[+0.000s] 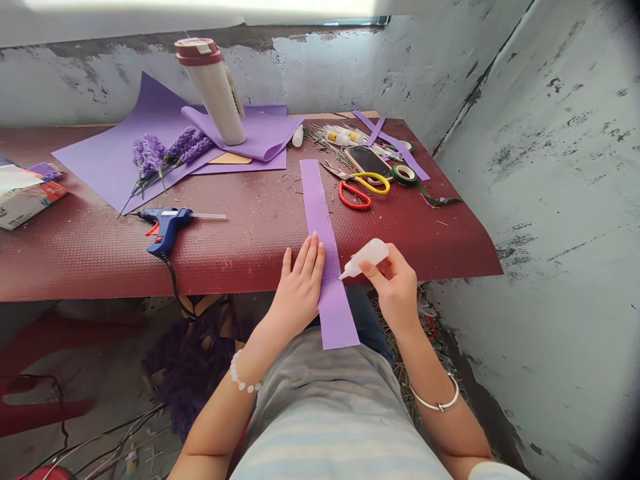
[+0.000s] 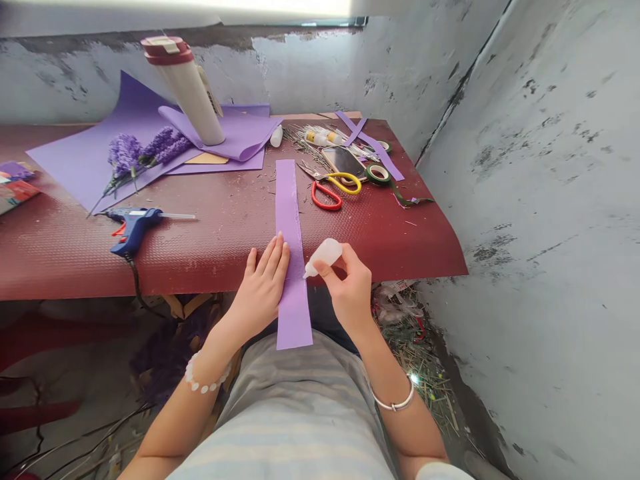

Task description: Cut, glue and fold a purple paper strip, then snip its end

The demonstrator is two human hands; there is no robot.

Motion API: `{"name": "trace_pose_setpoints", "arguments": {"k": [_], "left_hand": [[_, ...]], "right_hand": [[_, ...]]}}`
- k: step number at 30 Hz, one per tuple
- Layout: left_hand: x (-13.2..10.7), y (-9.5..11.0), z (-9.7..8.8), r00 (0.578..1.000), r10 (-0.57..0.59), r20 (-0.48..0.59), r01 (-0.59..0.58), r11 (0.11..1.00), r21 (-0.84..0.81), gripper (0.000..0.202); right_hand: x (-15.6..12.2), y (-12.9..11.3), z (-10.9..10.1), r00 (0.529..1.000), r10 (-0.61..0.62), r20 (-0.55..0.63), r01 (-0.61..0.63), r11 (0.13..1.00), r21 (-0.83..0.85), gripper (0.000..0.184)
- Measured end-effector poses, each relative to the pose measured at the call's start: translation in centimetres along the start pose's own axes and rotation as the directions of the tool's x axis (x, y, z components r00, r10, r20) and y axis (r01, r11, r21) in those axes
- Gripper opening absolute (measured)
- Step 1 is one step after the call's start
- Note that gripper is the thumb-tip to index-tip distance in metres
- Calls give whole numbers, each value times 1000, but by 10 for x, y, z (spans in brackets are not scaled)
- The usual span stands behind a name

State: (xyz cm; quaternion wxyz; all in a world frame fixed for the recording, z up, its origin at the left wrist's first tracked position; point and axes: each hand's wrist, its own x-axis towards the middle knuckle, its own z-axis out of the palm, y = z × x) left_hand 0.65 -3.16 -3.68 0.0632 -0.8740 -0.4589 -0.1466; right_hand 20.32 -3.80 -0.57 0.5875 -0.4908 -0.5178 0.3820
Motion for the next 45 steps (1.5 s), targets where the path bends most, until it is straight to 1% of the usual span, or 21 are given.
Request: {"name": "trace_pose_setpoints", "arguments": {"k": [4,9,13,16,20,23,25,30,33,35,38,41,43,45], "left_hand": [[0,1,0,1000,-1,-12,2,1000,17,71],[1,2,1,1000,-11,-2,11,1000,23,69],[1,1,2,1000,-19,-5,19,1000,20,71],[0,1,3,1000,-12,-18,12,999,29,73],[1,3,3,999,-24,-28,24,999,22,74],[1,3,2,999,-29,-17,29,1000,-10,77],[1,3,0,1000,-25,4,25,999,-43,81],[4,0,-11,996,-14,84,25,991,-133,89],[4,-2,-20,991,-4,135,31,979,-203,88],[1,-2,-24,991,1,136,35,965,-260,88],[-10,2,-29,998,-9,63,29,947,-319,94],[-25,10,-32,997,-48,-57,32,965,-259,99],[-34,16,-31,987,-52,-154,21,980,-196,98],[-42,21,-25,960,-79,-268,31,984,-176,93]], "right_hand": [[-2,-3,-2,999,41,35,-41,999,9,20],[-6,-7,-6,997,59,54,-58,998,-8,21],[-10,-9,-10,995,58,81,-53,997,-64,20],[-14,-12,-13,992,57,111,-49,996,-75,20],[-20,-19,-15,990,36,140,-20,994,-111,20],[-25,-25,-16,989,45,141,-26,991,-133,22],[-28,-30,-17,990,61,127,-46,992,-118,24],[-33,-41,-21,992,79,101,-77,997,-22,30],[-35,-46,-23,994,57,91,-60,998,27,31],[-34,-48,-24,996,41,82,-45,998,50,31],[-33,-48,-25,996,31,84,-37,997,71,32],[-32,-45,-25,994,45,96,-53,995,86,34],[-32,-44,-23,995,48,92,-57,993,100,34],[-33,-43,-22,995,47,86,-57,991,121,32]]}}
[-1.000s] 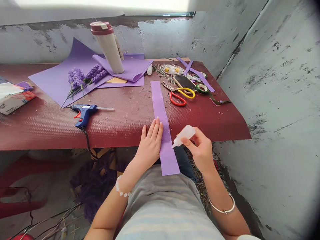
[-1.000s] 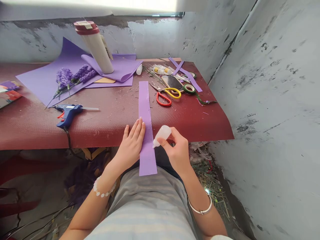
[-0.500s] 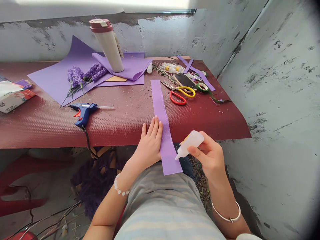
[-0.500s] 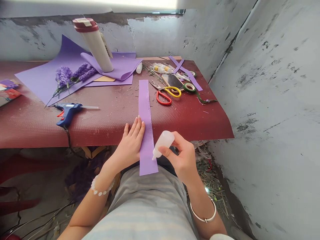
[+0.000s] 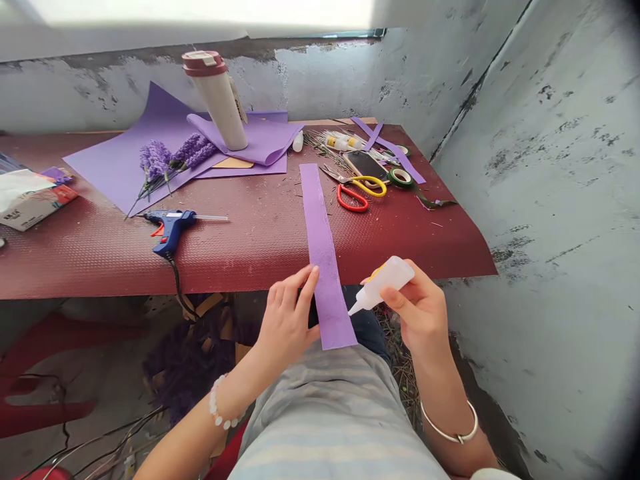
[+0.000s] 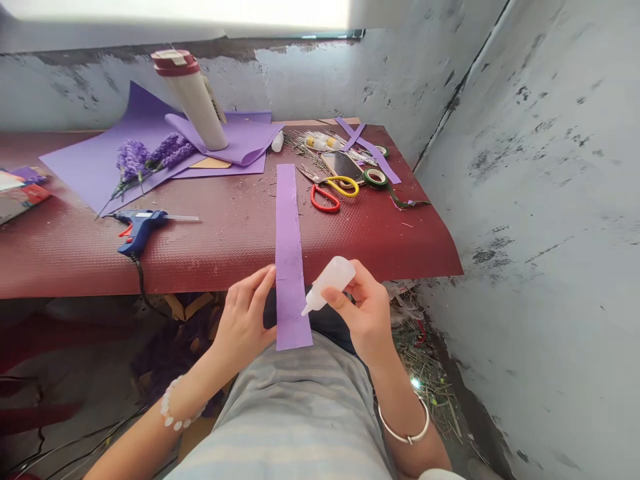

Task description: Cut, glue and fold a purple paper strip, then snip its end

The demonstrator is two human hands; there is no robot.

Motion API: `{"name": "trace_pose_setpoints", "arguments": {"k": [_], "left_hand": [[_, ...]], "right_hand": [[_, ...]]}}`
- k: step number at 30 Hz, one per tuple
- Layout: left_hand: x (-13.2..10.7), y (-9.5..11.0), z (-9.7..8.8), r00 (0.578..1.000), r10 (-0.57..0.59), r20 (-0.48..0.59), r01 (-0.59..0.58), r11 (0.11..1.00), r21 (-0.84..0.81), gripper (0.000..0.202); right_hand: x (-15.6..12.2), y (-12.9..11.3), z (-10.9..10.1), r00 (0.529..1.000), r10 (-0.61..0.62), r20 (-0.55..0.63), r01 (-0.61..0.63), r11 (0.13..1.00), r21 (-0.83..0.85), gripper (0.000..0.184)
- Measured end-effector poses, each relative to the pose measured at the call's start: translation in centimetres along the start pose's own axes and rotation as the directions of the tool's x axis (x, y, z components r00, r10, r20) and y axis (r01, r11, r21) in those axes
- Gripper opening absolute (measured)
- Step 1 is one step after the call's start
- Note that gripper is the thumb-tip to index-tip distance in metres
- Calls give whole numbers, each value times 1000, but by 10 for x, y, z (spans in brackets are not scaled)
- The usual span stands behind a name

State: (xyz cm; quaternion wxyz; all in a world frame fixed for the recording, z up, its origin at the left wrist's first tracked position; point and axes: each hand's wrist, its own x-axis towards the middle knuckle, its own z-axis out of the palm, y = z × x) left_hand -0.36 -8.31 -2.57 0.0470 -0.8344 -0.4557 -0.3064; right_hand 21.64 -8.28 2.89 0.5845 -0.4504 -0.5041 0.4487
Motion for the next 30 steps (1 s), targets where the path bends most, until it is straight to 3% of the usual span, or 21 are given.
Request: {"name": "trace_pose_setpoints", "arguments": {"k": [3,6,8,10,13,15,18,20,25,30], "left_hand": [[-10,4,8,995,-90,-40,87,994,-68,75],[-13,9,11,972,-194,134,230,905,-359,57],[-13,13,9,930,-232,284,362,707,-607,48],[-12,16,6,874,-246,418,485,422,-766,46],[-11,22,3,781,-274,561,592,41,-805,42],[-8,26,2,717,-313,623,630,-94,-771,32],[-1,34,1,640,-408,651,664,-132,-736,30],[1,38,0,616,-422,665,677,-147,-721,35],[-4,41,-2,650,-310,694,682,-167,-712,39],[-8,42,-2,682,-302,666,655,-154,-740,36]], "right_hand": [[-1,2,1,1000,8,6,-8,1000,13,32],[-2,4,1,1000,21,4,-21,1000,-5,34],[-4,6,1,1000,16,-24,-16,1000,-7,34],[-6,9,0,998,0,-55,0,1000,-8,32],[-12,11,1,998,-18,-61,17,1000,-23,30],[-16,12,2,998,-16,-58,14,999,-33,29],[-23,11,4,998,-17,-67,12,998,-61,27],[-27,9,4,997,-30,-78,23,996,-83,28],[-41,2,4,994,-45,-97,31,990,-137,28],[-50,-3,5,992,-78,-97,54,972,-227,20]]}}
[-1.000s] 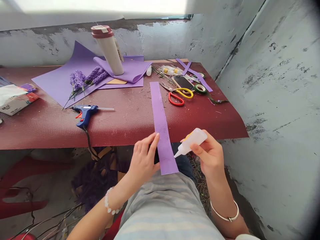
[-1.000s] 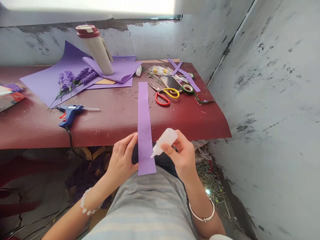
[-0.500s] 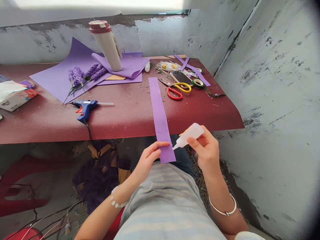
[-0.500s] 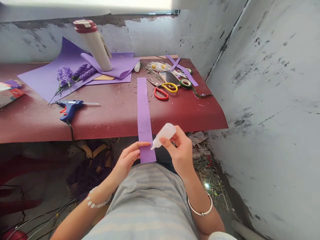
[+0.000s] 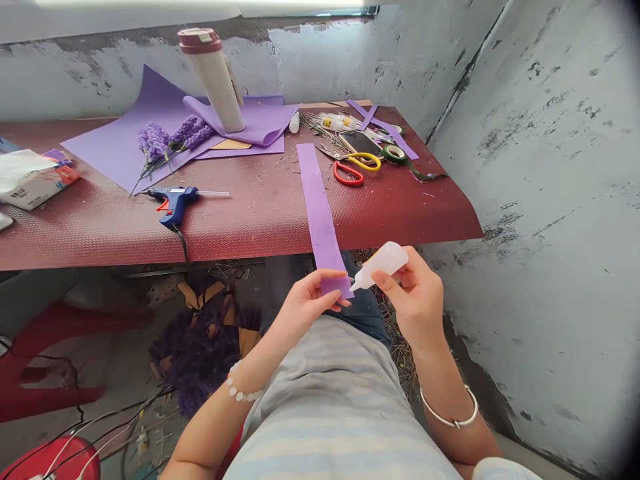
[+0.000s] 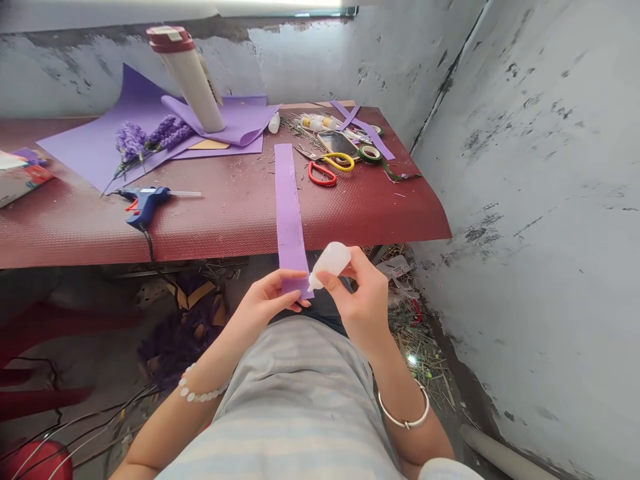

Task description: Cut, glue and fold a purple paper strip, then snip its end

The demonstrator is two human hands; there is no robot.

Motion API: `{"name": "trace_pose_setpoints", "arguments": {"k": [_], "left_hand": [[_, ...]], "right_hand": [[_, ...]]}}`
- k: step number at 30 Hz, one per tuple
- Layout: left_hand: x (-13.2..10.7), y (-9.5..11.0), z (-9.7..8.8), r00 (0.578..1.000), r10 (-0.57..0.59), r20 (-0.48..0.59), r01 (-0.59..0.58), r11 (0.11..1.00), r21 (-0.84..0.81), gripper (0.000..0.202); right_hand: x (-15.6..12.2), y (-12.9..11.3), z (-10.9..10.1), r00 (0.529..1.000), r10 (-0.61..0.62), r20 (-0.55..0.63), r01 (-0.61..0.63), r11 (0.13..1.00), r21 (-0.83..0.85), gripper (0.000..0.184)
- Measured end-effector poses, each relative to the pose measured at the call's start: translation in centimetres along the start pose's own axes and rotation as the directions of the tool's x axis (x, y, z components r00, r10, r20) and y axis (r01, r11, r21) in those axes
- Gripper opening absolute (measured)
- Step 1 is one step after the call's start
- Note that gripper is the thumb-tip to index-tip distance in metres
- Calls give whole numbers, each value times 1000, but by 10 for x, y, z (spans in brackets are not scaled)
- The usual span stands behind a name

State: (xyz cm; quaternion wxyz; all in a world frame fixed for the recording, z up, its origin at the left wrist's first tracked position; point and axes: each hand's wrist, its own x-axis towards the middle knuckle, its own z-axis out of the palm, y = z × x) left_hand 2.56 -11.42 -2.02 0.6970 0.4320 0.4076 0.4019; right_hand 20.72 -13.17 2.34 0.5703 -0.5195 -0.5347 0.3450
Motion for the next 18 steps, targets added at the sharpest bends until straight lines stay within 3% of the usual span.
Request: {"name": "trace_pose_setpoints", "arguments": {"k": [4,13,18], "left_hand": [[-1,-1,0,1000,18,-19,-18,1000,-8,34],[-4,3,-6,994,-107,-5,106,991,-82,59],[-1,1,-7,997,-75,-10,73,982,-174,57]], "right_hand": [[-2,-2,-1,999,-24,28,26,999,-43,16],[-1,-3,-2,997,14,72,-15,1000,18,14],[0,-3,-1,997,26,73,-26,1000,-1,12]]}}
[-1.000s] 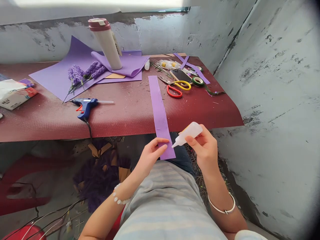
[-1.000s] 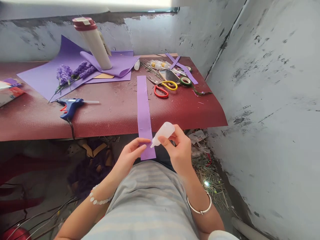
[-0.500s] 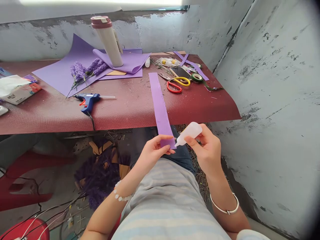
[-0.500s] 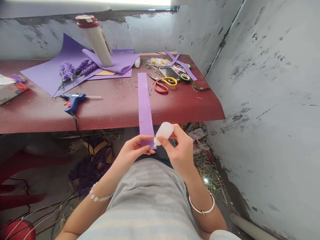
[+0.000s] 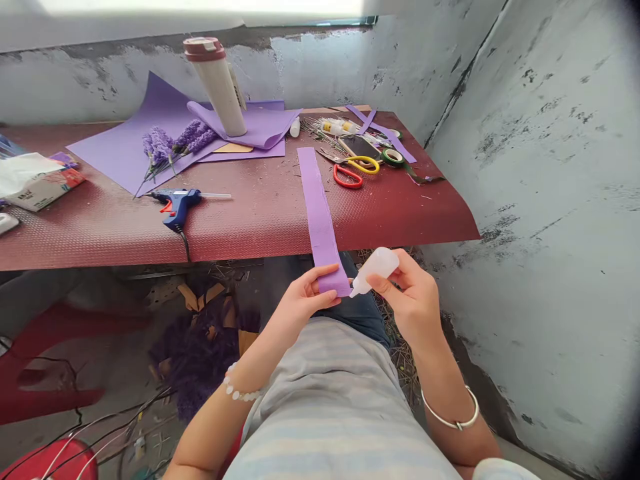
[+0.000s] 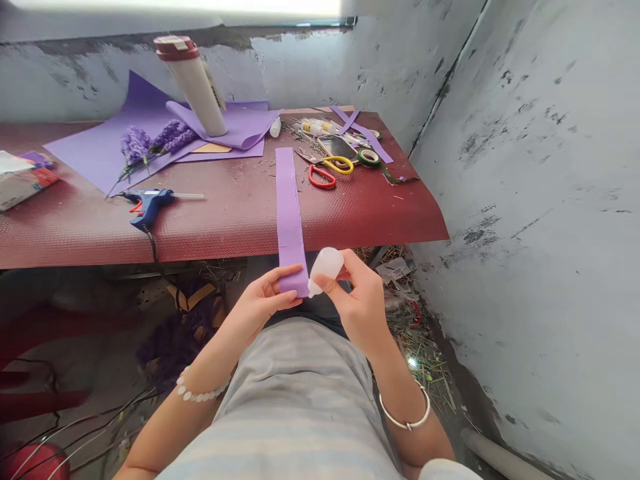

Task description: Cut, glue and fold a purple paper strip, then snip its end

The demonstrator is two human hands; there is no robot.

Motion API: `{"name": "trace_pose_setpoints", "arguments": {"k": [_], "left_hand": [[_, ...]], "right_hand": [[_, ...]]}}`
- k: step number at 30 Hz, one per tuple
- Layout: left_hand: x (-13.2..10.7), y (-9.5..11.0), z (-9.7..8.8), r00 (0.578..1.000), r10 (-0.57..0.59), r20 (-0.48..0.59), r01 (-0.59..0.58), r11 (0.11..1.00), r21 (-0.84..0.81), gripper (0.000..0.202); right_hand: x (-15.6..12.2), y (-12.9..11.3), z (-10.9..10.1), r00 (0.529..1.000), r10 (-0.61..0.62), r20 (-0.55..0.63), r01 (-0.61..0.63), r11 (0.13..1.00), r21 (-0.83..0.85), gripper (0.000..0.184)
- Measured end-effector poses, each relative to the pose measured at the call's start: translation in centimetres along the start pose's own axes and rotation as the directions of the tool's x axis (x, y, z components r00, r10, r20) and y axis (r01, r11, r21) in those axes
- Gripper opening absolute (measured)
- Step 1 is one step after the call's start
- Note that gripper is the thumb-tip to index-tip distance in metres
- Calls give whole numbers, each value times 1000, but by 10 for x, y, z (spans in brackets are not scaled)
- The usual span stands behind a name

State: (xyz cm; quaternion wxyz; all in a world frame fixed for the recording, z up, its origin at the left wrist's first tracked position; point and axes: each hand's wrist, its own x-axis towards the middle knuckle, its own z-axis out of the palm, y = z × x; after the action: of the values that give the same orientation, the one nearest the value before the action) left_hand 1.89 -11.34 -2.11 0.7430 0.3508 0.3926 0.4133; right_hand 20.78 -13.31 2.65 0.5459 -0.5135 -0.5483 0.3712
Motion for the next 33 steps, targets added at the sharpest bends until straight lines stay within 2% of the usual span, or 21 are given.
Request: {"name": "trace_pose_setpoints", "arguments": {"k": [10,17,33], "left_hand": [[-1,1,-3,999,-36,18,36,999,-10,70],[-2,2,-2,998,-61,5,61,998,-22,71],[-8,8,0,999,-44,-12,44,999,-15,82]], "right_hand": [[1,4,-3,999,-46,11,46,998,-42,11],[1,8,-4,996,-76,44,79,995,-58,11],[9,8,4,993,-116,18,117,989,-91,12]]}}
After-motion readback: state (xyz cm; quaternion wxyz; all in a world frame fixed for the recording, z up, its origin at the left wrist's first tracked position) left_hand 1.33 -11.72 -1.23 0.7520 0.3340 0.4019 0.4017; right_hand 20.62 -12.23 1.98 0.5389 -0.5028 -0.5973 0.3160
